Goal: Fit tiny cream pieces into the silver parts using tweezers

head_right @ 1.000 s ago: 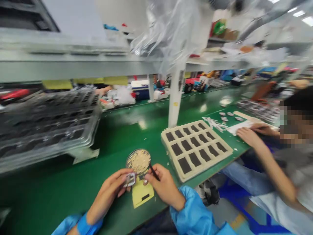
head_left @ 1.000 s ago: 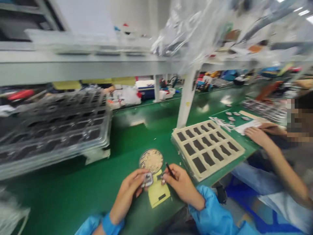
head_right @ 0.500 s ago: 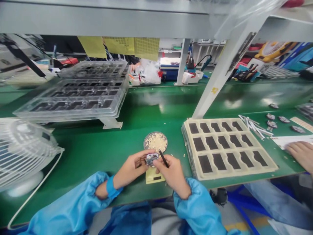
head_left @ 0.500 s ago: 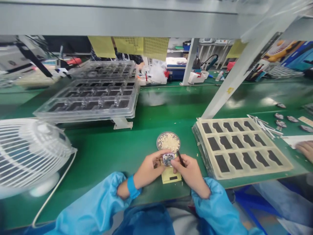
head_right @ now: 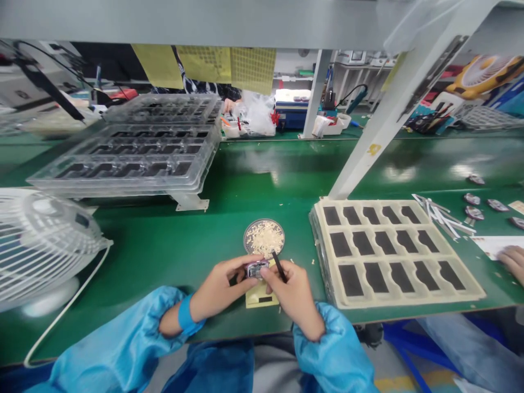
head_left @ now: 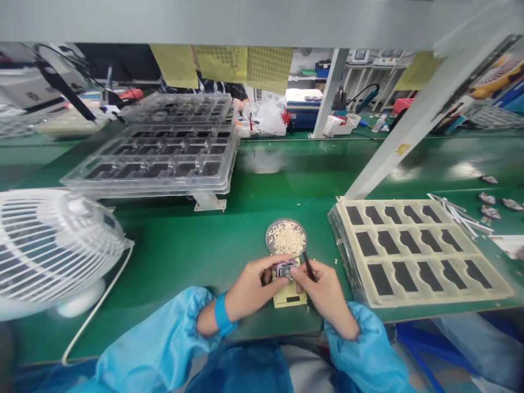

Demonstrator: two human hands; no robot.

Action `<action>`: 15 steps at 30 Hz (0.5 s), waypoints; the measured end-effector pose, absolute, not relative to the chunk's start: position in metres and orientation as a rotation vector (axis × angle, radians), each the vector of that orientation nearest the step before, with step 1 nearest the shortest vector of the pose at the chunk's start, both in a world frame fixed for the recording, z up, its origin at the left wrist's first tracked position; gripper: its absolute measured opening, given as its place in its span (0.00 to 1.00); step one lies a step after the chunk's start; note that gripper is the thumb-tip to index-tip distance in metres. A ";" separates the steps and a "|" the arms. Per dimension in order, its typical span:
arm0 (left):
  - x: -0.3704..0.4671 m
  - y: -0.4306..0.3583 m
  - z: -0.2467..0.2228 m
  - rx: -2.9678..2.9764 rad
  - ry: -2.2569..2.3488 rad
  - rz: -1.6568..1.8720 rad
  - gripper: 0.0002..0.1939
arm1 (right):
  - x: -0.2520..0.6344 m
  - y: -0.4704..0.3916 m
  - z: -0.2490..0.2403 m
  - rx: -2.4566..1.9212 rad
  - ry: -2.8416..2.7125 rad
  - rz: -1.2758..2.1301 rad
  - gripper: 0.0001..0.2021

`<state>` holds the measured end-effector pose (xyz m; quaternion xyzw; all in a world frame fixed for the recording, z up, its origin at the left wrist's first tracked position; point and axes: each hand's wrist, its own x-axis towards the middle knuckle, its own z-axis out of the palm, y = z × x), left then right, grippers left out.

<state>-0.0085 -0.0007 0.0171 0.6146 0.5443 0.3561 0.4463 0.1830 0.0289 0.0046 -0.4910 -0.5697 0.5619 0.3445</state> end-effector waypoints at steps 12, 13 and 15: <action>-0.002 -0.004 0.023 1.000 1.048 0.969 0.19 | 0.180 0.021 -0.005 -1.331 -1.545 1.358 0.12; -0.001 -0.003 0.022 0.949 1.018 0.990 0.18 | 0.179 0.021 -0.005 -1.332 -1.543 1.362 0.12; 0.000 -0.002 0.020 0.907 1.017 1.048 0.16 | 0.178 0.022 -0.005 -1.312 -1.543 1.368 0.12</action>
